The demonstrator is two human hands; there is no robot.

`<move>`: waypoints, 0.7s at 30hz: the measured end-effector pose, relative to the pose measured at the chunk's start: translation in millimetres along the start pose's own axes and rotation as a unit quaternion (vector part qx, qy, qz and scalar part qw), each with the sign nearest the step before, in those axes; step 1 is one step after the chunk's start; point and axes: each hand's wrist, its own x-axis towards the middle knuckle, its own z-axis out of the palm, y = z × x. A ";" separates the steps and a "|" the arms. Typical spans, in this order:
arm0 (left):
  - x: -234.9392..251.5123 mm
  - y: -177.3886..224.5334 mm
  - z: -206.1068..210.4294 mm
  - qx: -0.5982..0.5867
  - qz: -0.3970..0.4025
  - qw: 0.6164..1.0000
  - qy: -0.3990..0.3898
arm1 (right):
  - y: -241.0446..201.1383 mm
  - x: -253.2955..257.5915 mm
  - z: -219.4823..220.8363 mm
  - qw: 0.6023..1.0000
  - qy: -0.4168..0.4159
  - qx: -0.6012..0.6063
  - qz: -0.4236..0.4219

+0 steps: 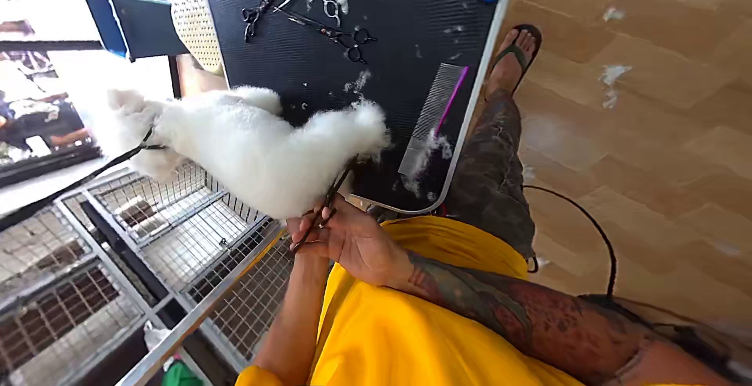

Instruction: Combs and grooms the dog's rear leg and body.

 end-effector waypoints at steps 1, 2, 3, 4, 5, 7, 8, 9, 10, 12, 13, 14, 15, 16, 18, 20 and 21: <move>1.0 -1.8 2.0 -0.018 -0.002 0.999 0.034 | -2.4 -0.9 -1.7 1.000 -0.004 -0.001 0.004; 3.6 -2.4 1.0 -0.023 -0.004 0.996 0.083 | -5.5 -2.3 -2.9 1.000 0.000 -0.003 0.005; 7.3 -1.7 -0.4 -0.010 -0.016 0.994 0.109 | -9.5 -4.3 -4.5 1.000 0.006 -0.003 0.007; 9.8 -0.5 -3.2 0.024 -0.014 0.992 0.127 | -13.8 -7.5 -6.3 1.000 0.014 -0.003 0.007; 10.7 -0.2 -4.5 0.058 -0.003 0.987 0.152 | -18.9 -12.2 -8.7 1.000 0.019 -0.011 0.006; 13.3 -3.6 -3.0 0.079 0.020 0.973 0.218 | -32.5 -24.3 -15.1 0.998 0.014 -0.055 0.005; 15.0 -6.0 -1.3 0.069 0.038 0.965 0.249 | -41.9 -29.6 -18.6 0.996 0.009 -0.092 -0.001; 17.8 -8.9 1.1 0.047 0.061 0.957 0.278 | -52.5 -33.7 -21.6 0.989 0.007 -0.147 -0.013; 20.1 -11.5 3.6 0.027 0.076 0.951 0.299 | -64.2 -36.9 -23.6 0.977 0.011 -0.211 -0.026; 21.6 -16.2 6.4 0.006 0.092 0.945 0.315 | -87.3 -40.8 -29.0 0.946 0.030 -0.317 -0.058; 20.9 -18.8 7.3 0.003 0.098 0.943 0.317 | -98.9 -41.6 -32.3 0.927 0.048 -0.363 -0.075; 20.5 -21.5 7.9 -0.003 0.105 0.942 0.320 | -111.1 -40.9 -36.1 0.903 0.067 -0.414 -0.094; 20.5 -23.9 8.2 -0.006 0.113 0.940 0.322 | -123.6 -39.3 -40.6 0.876 0.082 -0.463 -0.109; 20.1 -26.0 8.1 -0.006 0.121 0.939 0.321 | -135.8 -38.6 -44.7 0.847 0.094 -0.510 -0.117; 20.3 -29.2 9.1 -0.003 0.134 0.935 0.328 | -160.8 -38.4 -48.6 0.785 0.106 -0.599 -0.118; 24.0 -33.3 11.4 -0.010 0.149 0.924 0.352 | -188.1 -37.7 -42.7 0.686 0.129 -0.709 -0.102; 25.6 -36.6 11.8 -0.022 0.160 0.919 0.360 | -201.4 -36.7 -36.9 0.618 0.139 -0.768 -0.092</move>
